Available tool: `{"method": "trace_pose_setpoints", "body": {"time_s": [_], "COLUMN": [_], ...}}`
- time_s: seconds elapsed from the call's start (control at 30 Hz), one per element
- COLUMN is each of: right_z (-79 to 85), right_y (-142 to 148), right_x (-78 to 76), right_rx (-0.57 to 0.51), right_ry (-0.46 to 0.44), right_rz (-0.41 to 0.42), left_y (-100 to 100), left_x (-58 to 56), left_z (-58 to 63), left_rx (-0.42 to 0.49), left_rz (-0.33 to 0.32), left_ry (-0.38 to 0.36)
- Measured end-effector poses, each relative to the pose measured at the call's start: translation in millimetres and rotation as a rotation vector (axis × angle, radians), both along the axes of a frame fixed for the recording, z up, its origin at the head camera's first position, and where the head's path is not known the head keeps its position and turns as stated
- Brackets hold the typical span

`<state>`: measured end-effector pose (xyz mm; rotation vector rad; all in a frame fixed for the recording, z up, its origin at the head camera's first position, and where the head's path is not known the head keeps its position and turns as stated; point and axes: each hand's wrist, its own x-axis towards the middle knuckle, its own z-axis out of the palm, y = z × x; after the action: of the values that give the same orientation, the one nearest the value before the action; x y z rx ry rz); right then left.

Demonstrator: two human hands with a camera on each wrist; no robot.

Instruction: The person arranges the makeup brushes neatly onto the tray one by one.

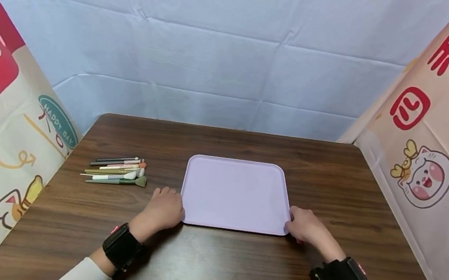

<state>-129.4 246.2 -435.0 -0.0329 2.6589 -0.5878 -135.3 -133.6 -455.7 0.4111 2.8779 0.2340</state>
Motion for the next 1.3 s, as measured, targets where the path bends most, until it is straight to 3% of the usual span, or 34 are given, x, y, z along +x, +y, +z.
{"method": "trace_pose_setpoints", "body": {"time_s": [0.33,0.8,1.1,1.3], "right_z": [-4.2,-10.3,-13.2,-12.4], "right_y": [-14,-21,-17,-18], "right_x": [3.7,7.5,5.0,6.5], "right_rx": [-0.072,-0.168,-0.206,-0.196], "right_ry": [-0.011,-0.046,-0.046,-0.063], "right_rz": [0.014,-0.016,-0.01,-0.002], "left_y": [-17,-25,-28,-40], "left_x": [7.4,14.5,16.7,22.1], "left_z": [3.6,5.8,6.6,10.2], "left_rx": [0.005,-0.024,-0.029,-0.021], "left_rz": [0.012,0.031,0.049,0.075], "left_ry": [-0.01,0.005,0.036,0.09]}}
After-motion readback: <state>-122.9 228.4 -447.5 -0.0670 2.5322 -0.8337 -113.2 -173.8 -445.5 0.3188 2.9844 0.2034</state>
